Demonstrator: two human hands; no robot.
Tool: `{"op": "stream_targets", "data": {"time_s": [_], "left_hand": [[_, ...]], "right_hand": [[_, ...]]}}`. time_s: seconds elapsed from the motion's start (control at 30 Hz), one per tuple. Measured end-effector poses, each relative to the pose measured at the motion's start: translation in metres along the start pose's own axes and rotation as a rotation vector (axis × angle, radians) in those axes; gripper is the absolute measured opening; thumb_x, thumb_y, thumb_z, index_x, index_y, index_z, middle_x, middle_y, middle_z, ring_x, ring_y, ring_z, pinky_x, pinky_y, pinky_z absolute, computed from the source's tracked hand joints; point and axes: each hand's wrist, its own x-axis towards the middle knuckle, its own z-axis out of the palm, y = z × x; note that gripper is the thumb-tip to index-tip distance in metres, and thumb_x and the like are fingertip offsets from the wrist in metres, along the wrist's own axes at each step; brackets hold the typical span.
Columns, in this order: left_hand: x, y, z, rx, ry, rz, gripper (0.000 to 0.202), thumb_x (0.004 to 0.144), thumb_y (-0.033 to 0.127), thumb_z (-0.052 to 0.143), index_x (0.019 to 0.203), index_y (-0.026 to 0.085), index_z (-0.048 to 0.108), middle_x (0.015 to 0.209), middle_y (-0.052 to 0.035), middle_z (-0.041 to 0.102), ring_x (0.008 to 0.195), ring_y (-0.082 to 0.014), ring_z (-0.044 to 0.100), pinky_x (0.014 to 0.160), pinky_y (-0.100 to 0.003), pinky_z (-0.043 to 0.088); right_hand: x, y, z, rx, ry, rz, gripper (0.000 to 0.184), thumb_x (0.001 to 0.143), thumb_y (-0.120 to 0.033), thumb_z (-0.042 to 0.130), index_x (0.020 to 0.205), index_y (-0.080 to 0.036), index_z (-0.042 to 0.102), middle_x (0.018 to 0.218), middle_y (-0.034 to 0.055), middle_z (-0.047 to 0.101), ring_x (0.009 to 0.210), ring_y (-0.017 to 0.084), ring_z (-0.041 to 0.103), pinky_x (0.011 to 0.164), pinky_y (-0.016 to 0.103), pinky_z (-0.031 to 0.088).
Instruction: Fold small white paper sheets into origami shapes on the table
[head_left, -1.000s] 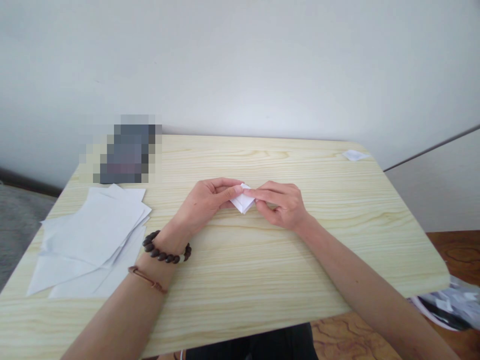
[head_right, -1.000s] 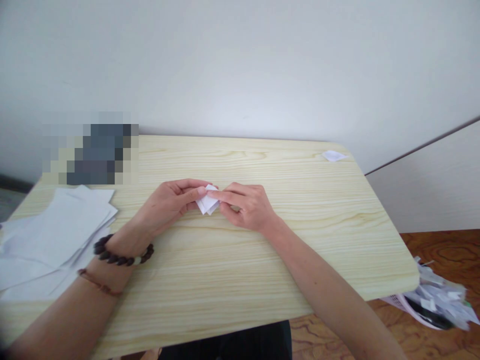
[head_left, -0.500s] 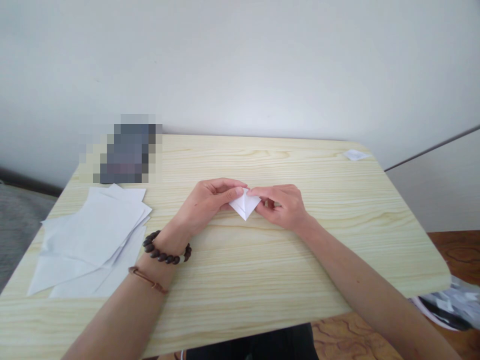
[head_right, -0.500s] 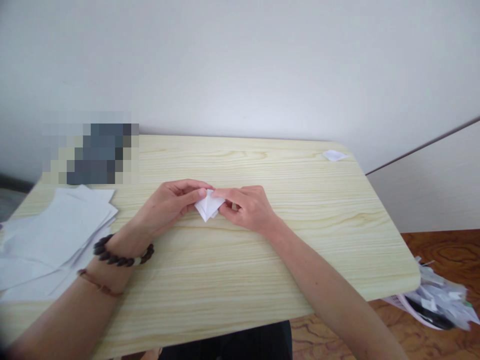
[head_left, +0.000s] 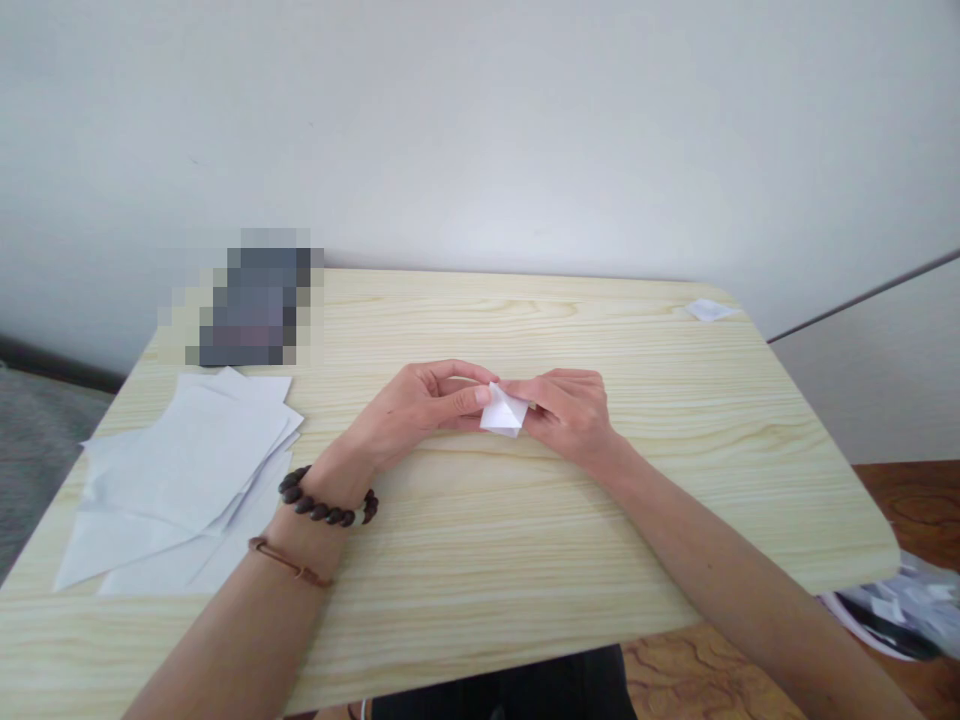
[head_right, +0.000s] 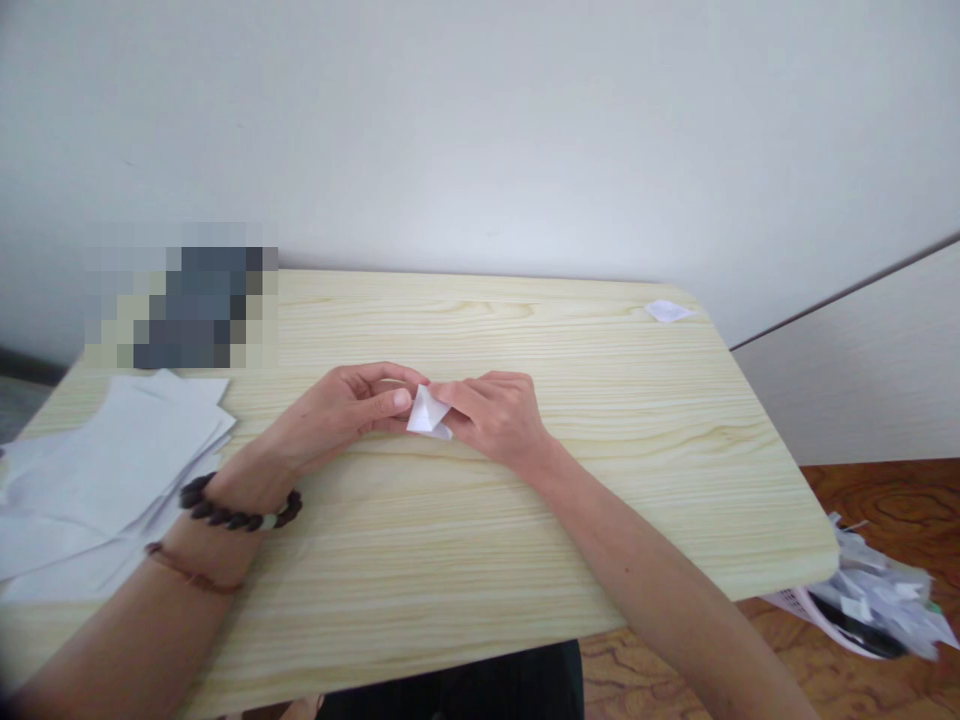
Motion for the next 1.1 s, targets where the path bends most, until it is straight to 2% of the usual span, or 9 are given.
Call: {"op": "stream_targets", "data": {"time_s": [0.1, 0.17, 0.33, 0.47, 0.63, 0.83, 0.97, 1.1], "left_hand": [[0.001, 0.000, 0.000, 0.040, -0.088, 0.030, 0.044, 0.069, 0.026, 0.078, 0.109, 0.021, 0.061, 0.107, -0.0071, 0.070, 0.093, -0.0213, 0.067, 0.086, -0.037, 0.052], [0.002, -0.002, 0.000, 0.085, -0.082, 0.071, 0.049, 0.067, 0.023, 0.079, 0.112, 0.022, 0.059, 0.110, -0.0071, 0.068, 0.093, -0.0211, 0.067, 0.085, -0.036, 0.051], [0.004, -0.007, 0.002, 0.136, -0.035, 0.118, 0.044, 0.071, 0.024, 0.076, 0.110, 0.021, 0.058, 0.107, -0.0061, 0.068, 0.092, -0.0199, 0.066, 0.084, -0.035, 0.051], [0.003, -0.007, 0.002, 0.129, -0.024, 0.133, 0.040, 0.075, 0.024, 0.072, 0.112, 0.020, 0.056, 0.106, -0.0058, 0.066, 0.091, -0.0188, 0.065, 0.082, -0.033, 0.052], [0.004, -0.007, 0.005, 0.141, 0.067, 0.173, 0.037, 0.078, 0.024, 0.066, 0.113, 0.018, 0.052, 0.105, -0.0068, 0.063, 0.087, -0.0181, 0.064, 0.074, -0.033, 0.057], [0.004, -0.010, 0.013, 0.220, 0.074, 0.174, 0.036, 0.077, 0.025, 0.066, 0.108, 0.019, 0.050, 0.106, -0.0081, 0.062, 0.085, -0.0190, 0.064, 0.065, -0.031, 0.058], [0.004, -0.008, 0.011, 0.206, 0.058, 0.184, 0.034, 0.074, 0.022, 0.067, 0.104, 0.019, 0.050, 0.106, -0.0066, 0.059, 0.085, -0.0182, 0.063, 0.065, -0.030, 0.058], [0.004, -0.005, 0.008, 0.147, 0.050, 0.170, 0.035, 0.073, 0.021, 0.069, 0.103, 0.018, 0.052, 0.106, -0.0055, 0.057, 0.087, -0.0182, 0.062, 0.066, -0.030, 0.058]], "right_hand": [[0.002, -0.001, 0.000, -0.010, 0.040, 0.072, 0.008, 0.083, -0.022, 0.059, 0.080, -0.020, 0.066, 0.050, -0.0037, 0.060, 0.043, 0.008, 0.052, 0.047, 0.021, 0.036], [0.003, -0.002, 0.000, -0.015, 0.030, 0.112, 0.010, 0.083, -0.023, 0.059, 0.077, -0.019, 0.065, 0.049, -0.0037, 0.058, 0.042, 0.008, 0.051, 0.046, 0.020, 0.035], [0.003, -0.004, 0.002, -0.009, 0.011, 0.157, 0.009, 0.083, -0.023, 0.058, 0.077, -0.020, 0.064, 0.052, -0.0034, 0.062, 0.043, 0.008, 0.054, 0.047, 0.019, 0.037], [0.004, -0.006, 0.001, 0.058, 0.001, 0.205, 0.007, 0.082, -0.022, 0.057, 0.084, -0.020, 0.063, 0.053, -0.0052, 0.063, 0.044, 0.007, 0.057, 0.048, 0.016, 0.041], [0.005, -0.007, 0.001, 0.146, -0.018, 0.279, 0.009, 0.083, -0.021, 0.055, 0.089, -0.021, 0.061, 0.058, -0.0056, 0.066, 0.047, 0.007, 0.060, 0.050, 0.016, 0.045], [0.005, -0.009, 0.003, 0.094, -0.020, 0.333, 0.003, 0.078, -0.022, 0.058, 0.080, -0.021, 0.060, 0.065, -0.0043, 0.069, 0.049, 0.008, 0.061, 0.050, 0.018, 0.045], [0.006, -0.008, 0.001, 0.175, -0.067, 0.341, 0.008, 0.081, -0.021, 0.057, 0.087, -0.021, 0.062, 0.071, -0.0030, 0.071, 0.053, 0.009, 0.064, 0.053, 0.017, 0.048], [0.006, -0.005, -0.001, 0.223, -0.069, 0.308, 0.011, 0.084, -0.021, 0.056, 0.091, -0.021, 0.064, 0.058, -0.0062, 0.066, 0.042, 0.005, 0.056, 0.046, 0.015, 0.043]]}}
